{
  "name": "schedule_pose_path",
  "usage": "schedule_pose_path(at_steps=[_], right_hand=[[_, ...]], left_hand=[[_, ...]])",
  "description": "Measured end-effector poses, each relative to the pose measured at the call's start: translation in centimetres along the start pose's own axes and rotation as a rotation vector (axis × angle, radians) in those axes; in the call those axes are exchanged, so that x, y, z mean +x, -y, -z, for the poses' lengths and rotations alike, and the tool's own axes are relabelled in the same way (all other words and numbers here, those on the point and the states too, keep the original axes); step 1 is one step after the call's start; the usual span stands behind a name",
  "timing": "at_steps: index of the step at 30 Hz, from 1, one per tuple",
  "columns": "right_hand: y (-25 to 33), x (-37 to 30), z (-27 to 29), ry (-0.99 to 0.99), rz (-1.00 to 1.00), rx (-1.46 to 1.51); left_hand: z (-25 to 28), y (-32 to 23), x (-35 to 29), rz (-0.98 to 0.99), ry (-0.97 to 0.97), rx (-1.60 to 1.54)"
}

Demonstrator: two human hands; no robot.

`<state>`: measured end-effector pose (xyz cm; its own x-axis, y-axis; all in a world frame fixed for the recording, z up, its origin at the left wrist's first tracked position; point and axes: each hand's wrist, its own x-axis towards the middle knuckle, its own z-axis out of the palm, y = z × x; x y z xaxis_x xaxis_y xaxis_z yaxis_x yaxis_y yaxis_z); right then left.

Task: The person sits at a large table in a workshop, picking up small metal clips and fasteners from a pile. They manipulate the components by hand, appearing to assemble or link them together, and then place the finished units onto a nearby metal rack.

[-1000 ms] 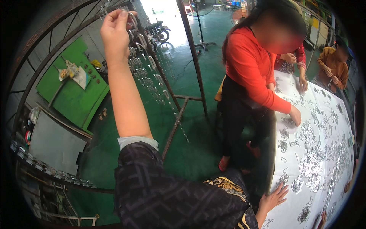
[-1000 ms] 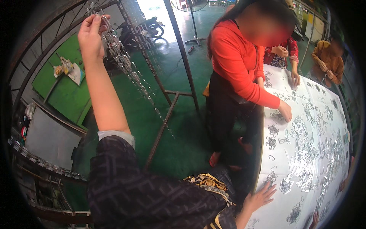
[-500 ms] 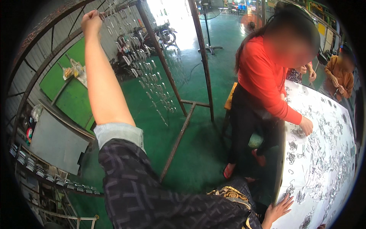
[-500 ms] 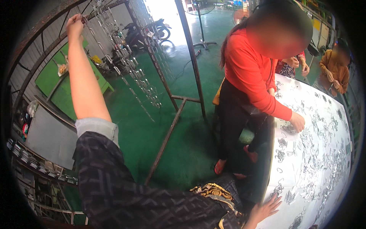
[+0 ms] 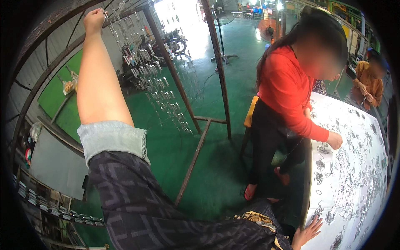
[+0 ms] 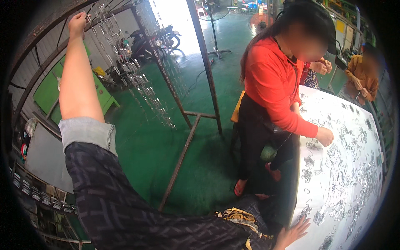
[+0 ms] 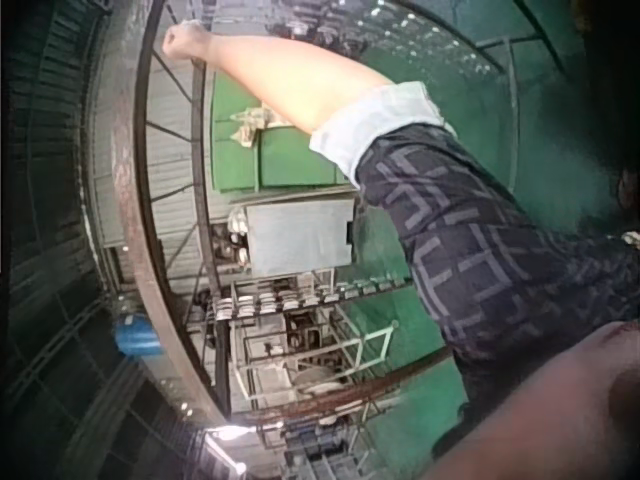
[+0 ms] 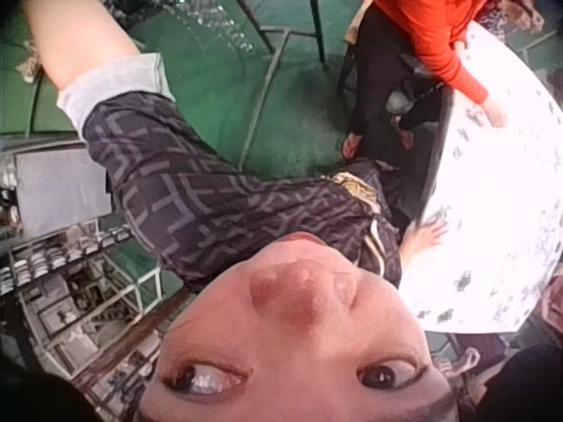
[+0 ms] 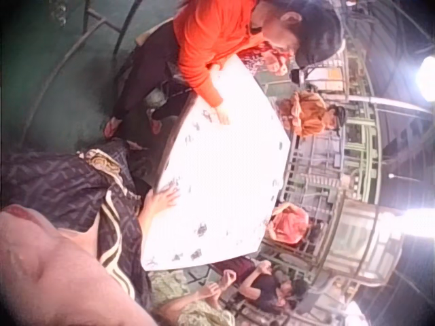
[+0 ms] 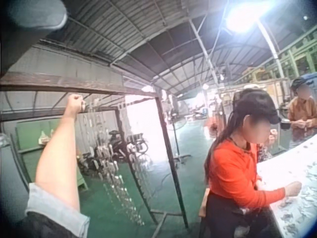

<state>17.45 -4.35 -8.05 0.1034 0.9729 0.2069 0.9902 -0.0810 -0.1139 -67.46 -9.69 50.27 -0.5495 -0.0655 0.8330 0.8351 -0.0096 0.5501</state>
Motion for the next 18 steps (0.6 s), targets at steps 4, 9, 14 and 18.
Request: schedule_pose_path(at_steps=[4,9,14,18], right_hand=[[1.1,-0.1,2.6,0.066,0.071,-0.216],[-0.3,-0.1,-0.2,0.001,0.0,0.0],[-0.3,-0.2,-0.2,-0.032,0.026,0.018],[0.1,0.0,0.2,-0.014,0.015,-0.015]], left_hand=[[-1.3,0.5,0.6,0.069,-0.04,0.076],[-1.6,3.0,3.0,0.092,-0.07,0.125],[-1.7,3.2,3.1,0.106,-0.05,-0.031],[-1.7,2.7,2.9,0.165,-0.078,-0.198]])
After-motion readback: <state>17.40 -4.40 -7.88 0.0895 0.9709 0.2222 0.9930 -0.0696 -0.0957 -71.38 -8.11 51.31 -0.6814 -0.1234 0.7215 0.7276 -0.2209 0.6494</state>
